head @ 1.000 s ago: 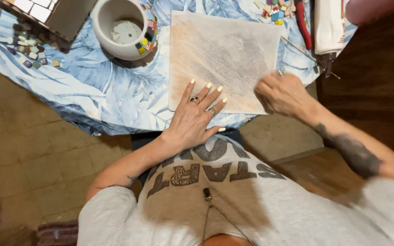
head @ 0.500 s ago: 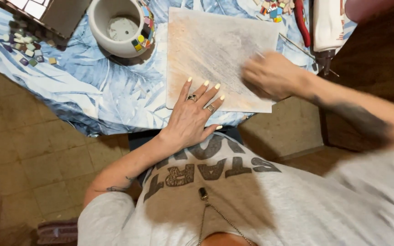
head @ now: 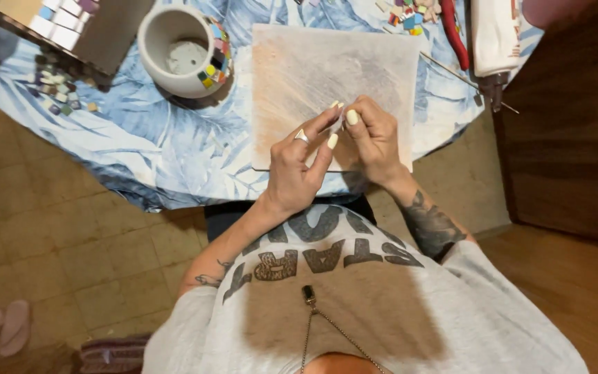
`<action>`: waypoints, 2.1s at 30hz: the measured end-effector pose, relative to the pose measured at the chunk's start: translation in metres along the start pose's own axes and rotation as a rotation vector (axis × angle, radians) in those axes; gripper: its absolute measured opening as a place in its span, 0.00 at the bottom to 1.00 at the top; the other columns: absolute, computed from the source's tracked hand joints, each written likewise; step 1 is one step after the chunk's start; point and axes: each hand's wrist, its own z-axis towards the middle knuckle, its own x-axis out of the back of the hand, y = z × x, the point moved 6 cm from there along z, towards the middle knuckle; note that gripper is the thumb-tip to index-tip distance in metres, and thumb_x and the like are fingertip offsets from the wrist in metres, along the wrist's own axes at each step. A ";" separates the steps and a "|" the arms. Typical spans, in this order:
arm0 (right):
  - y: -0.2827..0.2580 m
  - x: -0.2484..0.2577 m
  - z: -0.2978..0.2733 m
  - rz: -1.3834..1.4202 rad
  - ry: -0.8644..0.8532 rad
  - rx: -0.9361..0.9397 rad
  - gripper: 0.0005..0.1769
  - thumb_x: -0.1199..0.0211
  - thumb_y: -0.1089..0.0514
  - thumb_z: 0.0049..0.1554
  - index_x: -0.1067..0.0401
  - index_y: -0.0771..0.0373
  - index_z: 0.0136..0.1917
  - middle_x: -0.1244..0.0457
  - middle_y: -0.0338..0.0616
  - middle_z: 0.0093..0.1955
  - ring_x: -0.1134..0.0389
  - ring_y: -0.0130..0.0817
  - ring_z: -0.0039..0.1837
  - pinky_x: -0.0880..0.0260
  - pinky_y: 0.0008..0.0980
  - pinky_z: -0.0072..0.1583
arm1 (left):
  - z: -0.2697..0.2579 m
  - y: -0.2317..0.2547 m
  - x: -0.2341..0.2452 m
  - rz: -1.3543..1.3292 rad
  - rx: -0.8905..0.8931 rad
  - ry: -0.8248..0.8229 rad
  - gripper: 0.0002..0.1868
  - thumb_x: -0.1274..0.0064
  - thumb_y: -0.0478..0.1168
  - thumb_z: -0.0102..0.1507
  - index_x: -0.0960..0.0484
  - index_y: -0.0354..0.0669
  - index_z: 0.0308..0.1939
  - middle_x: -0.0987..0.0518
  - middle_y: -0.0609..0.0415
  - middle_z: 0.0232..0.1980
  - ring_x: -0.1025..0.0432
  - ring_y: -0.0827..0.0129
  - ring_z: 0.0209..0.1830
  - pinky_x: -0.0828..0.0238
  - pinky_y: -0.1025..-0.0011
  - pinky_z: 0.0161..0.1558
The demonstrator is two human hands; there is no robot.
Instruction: Decorating a ceramic cup with small mosaic tiles by cutting them to size and gluing them on.
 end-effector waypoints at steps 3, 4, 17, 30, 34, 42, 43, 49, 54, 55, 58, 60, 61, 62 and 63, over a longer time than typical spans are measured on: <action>-0.002 -0.004 0.003 -0.024 0.064 -0.003 0.15 0.56 0.55 0.57 0.36 0.67 0.36 0.50 0.44 0.30 0.45 0.36 0.34 0.46 0.29 0.38 | -0.001 -0.003 0.001 0.027 -0.016 0.023 0.16 0.57 0.33 0.58 0.30 0.39 0.50 0.27 0.49 0.49 0.32 0.62 0.50 0.32 0.71 0.49; -0.002 -0.005 0.003 -0.043 0.065 0.011 0.14 0.56 0.56 0.57 0.34 0.66 0.38 0.49 0.44 0.30 0.44 0.37 0.34 0.45 0.29 0.38 | 0.000 -0.003 0.001 0.036 -0.027 0.036 0.15 0.57 0.33 0.59 0.29 0.38 0.49 0.26 0.48 0.48 0.31 0.61 0.49 0.33 0.70 0.49; -0.019 -0.010 0.010 0.031 0.070 -0.013 0.14 0.59 0.58 0.58 0.35 0.67 0.38 0.44 0.47 0.31 0.41 0.36 0.33 0.41 0.30 0.39 | 0.001 -0.011 0.006 -0.051 0.032 0.098 0.12 0.58 0.29 0.58 0.26 0.36 0.44 0.24 0.47 0.42 0.29 0.62 0.44 0.33 0.69 0.45; 0.006 0.013 0.001 -0.335 -0.034 -0.035 0.06 0.55 0.66 0.56 0.37 0.69 0.44 0.39 0.49 0.38 0.38 0.35 0.39 0.36 0.28 0.42 | 0.004 -0.028 0.027 0.221 0.059 0.139 0.10 0.55 0.34 0.58 0.29 0.39 0.43 0.25 0.47 0.42 0.28 0.63 0.41 0.25 0.72 0.42; -0.012 0.028 0.000 -0.389 -0.101 0.086 0.05 0.46 0.68 0.54 0.31 0.73 0.40 0.38 0.52 0.37 0.39 0.36 0.38 0.38 0.28 0.39 | 0.004 -0.013 0.042 0.368 -0.013 0.157 0.11 0.61 0.38 0.61 0.28 0.38 0.27 0.29 0.55 0.19 0.34 0.73 0.16 0.43 0.79 0.19; 0.007 0.012 -0.023 -0.559 -0.472 0.084 0.08 0.41 0.54 0.51 0.30 0.60 0.41 0.41 0.42 0.37 0.42 0.32 0.40 0.44 0.30 0.40 | -0.006 -0.010 0.037 0.187 0.007 0.037 0.17 0.63 0.22 0.60 0.36 0.36 0.52 0.47 0.50 0.60 0.38 0.60 0.57 0.27 0.73 0.51; 0.009 0.010 -0.025 -0.612 -0.496 0.060 0.10 0.40 0.51 0.50 0.31 0.59 0.41 0.41 0.41 0.38 0.43 0.33 0.42 0.46 0.32 0.42 | -0.007 -0.009 0.036 0.243 -0.010 0.026 0.15 0.61 0.23 0.60 0.34 0.33 0.51 0.47 0.50 0.60 0.40 0.59 0.58 0.33 0.69 0.56; 0.008 0.001 -0.026 -0.725 -0.455 0.106 0.09 0.40 0.51 0.49 0.33 0.57 0.38 0.43 0.39 0.36 0.45 0.33 0.39 0.52 0.33 0.41 | -0.007 -0.004 0.031 0.259 -0.003 -0.030 0.11 0.60 0.26 0.60 0.33 0.32 0.47 0.47 0.47 0.58 0.43 0.56 0.59 0.33 0.68 0.57; 0.009 -0.001 -0.026 -0.753 -0.445 0.118 0.06 0.41 0.53 0.48 0.33 0.57 0.36 0.43 0.37 0.34 0.44 0.32 0.37 0.52 0.33 0.40 | -0.006 0.001 0.023 0.299 -0.032 -0.085 0.10 0.60 0.25 0.59 0.32 0.25 0.44 0.42 0.44 0.53 0.40 0.57 0.52 0.25 0.73 0.47; 0.007 0.002 -0.024 -0.655 -0.374 0.107 0.05 0.39 0.55 0.47 0.32 0.57 0.34 0.43 0.38 0.34 0.42 0.33 0.38 0.50 0.32 0.42 | -0.005 0.003 0.023 0.330 -0.053 -0.091 0.10 0.58 0.25 0.57 0.30 0.28 0.42 0.39 0.44 0.51 0.38 0.54 0.51 0.27 0.69 0.46; 0.013 0.008 -0.023 -0.406 -0.290 0.027 0.05 0.36 0.61 0.44 0.32 0.59 0.33 0.43 0.40 0.32 0.40 0.36 0.38 0.46 0.30 0.42 | -0.006 0.003 0.020 0.361 -0.078 -0.112 0.11 0.55 0.25 0.54 0.28 0.33 0.41 0.36 0.47 0.47 0.36 0.53 0.49 0.30 0.66 0.44; 0.014 0.010 -0.020 -0.258 -0.273 -0.032 0.05 0.36 0.64 0.43 0.31 0.61 0.33 0.42 0.41 0.31 0.40 0.37 0.37 0.44 0.29 0.41 | -0.008 0.000 0.016 0.362 -0.088 -0.122 0.11 0.55 0.27 0.54 0.28 0.34 0.41 0.34 0.48 0.46 0.35 0.55 0.49 0.30 0.67 0.43; 0.013 0.011 -0.017 -0.146 -0.249 -0.095 0.04 0.36 0.65 0.43 0.31 0.61 0.33 0.42 0.40 0.31 0.40 0.33 0.36 0.43 0.26 0.40 | -0.009 -0.003 0.014 0.346 -0.076 -0.128 0.11 0.55 0.27 0.55 0.28 0.36 0.41 0.33 0.51 0.45 0.34 0.58 0.48 0.31 0.68 0.43; 0.013 0.012 -0.016 -0.033 -0.221 -0.161 0.04 0.36 0.65 0.43 0.31 0.61 0.33 0.42 0.39 0.31 0.40 0.29 0.36 0.43 0.24 0.40 | -0.011 -0.007 0.011 0.327 -0.062 -0.137 0.12 0.55 0.28 0.55 0.28 0.38 0.42 0.31 0.53 0.44 0.34 0.61 0.48 0.31 0.70 0.43; 0.013 0.013 -0.014 -0.035 -0.218 -0.160 0.04 0.36 0.65 0.43 0.31 0.61 0.33 0.42 0.39 0.31 0.40 0.29 0.36 0.43 0.24 0.40 | -0.007 -0.007 0.011 0.326 -0.065 -0.139 0.12 0.55 0.28 0.55 0.28 0.38 0.42 0.31 0.53 0.44 0.34 0.61 0.48 0.31 0.70 0.43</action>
